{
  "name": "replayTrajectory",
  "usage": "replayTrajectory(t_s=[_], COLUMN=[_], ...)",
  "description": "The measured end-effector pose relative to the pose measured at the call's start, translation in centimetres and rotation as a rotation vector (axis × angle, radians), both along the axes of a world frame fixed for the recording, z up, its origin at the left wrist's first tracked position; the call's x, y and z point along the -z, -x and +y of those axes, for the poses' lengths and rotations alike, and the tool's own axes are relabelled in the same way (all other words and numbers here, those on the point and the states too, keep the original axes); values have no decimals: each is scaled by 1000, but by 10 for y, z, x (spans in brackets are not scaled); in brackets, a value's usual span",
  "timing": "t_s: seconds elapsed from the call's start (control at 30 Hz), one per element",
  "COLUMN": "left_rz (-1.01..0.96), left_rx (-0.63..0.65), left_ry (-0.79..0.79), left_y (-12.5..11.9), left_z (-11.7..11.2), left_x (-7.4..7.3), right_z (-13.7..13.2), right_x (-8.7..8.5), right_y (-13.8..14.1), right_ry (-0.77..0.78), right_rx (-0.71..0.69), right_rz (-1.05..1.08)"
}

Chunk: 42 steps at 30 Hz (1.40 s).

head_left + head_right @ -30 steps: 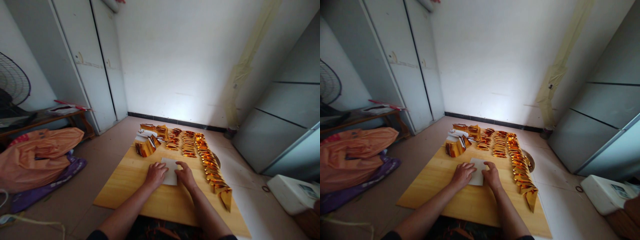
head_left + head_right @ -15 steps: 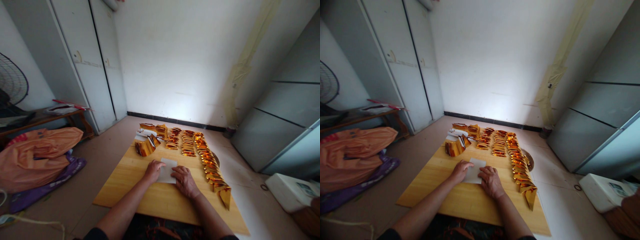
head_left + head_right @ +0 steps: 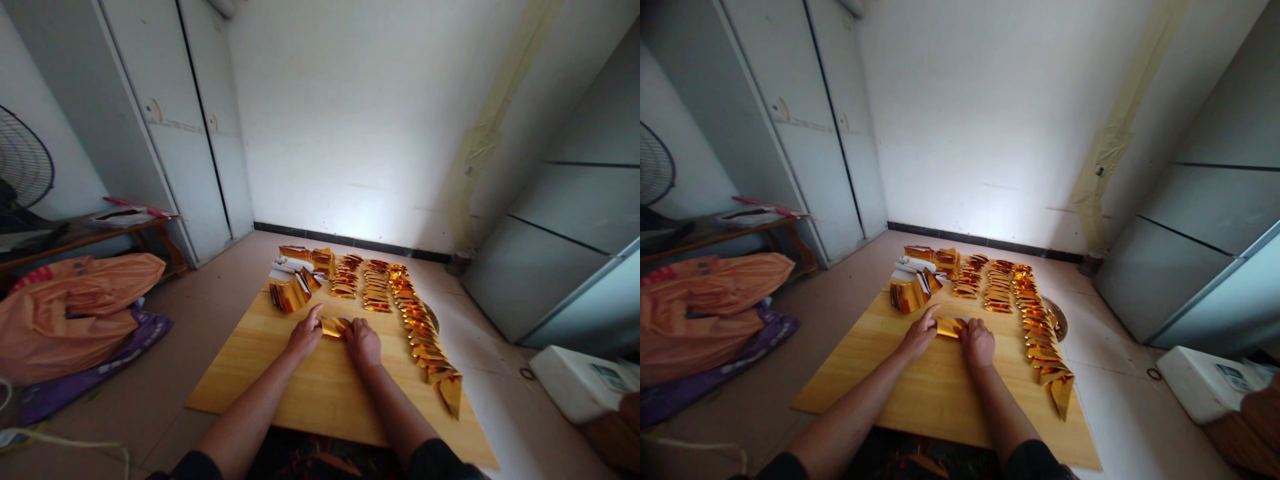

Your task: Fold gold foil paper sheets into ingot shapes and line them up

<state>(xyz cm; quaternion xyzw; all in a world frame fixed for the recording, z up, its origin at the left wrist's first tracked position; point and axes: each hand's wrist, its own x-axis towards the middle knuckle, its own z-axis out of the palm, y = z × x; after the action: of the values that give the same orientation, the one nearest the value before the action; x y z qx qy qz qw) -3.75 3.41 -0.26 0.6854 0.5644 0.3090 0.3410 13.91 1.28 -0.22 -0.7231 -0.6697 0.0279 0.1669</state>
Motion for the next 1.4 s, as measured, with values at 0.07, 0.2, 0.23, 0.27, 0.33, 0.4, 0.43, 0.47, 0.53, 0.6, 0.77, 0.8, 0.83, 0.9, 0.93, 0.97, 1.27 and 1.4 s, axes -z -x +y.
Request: replayTrajectory(t_s=[0.07,0.2,0.23,0.27,0.33,0.4,0.43,0.47,0.53,0.6,0.77,0.8,0.83,0.9,0.93,0.97,1.27,1.4], left_rz=[16,48,67,91,148,207,233,256,284,283,280,294,309,327,326,322,268,252], left_rx=[7,47,44,43,53,73,84,91,88,83,92,98,106,124,132,139,116,142], left_ry=[-11,-53,-78,-110,-183,-255,-281,-297,-305,-301,-308,-315,-321,-329,-331,-330,-303,-287], left_y=[0,0,-1,-2,-4,-7,-7,-8,-8,-8,-7,-6,-6,-6,-5,-5,-4,-1], left_z=[-2,-5,-6,-6,-8,-9,-10,-10,-11,-11,-10,-10,-10,-11,-12,-12,-11,-13], left_x=[-3,-4,-3,-2,2,6,7,8,9,10,12,12,12,12,11,11,17,19], right_z=[1,5,6,7,9,11,11,12,13,15,23,24,25,26,26,26,31,32], right_x=[0,2,2,2,1,-1,-3,-4,-7,-9,-12,-13,-14,-15,-15,-14,5,4], right_y=[2,4,4,5,5,6,6,6,6,6,6,6,5,3,2,0,-9,1], right_ry=[18,35,40,48,75,107,123,135,153,168,196,199,200,186,172,158,-31,29], right_rx=[1,-2,4,12,29,36,36,37,35,38,23,18,17,25,28,24,-176,-79], right_rz=[-57,-120,-128,-133,-142,-149,-151,-152,-152,-158,-188,-186,-181,-152,-127,-92,284,176])
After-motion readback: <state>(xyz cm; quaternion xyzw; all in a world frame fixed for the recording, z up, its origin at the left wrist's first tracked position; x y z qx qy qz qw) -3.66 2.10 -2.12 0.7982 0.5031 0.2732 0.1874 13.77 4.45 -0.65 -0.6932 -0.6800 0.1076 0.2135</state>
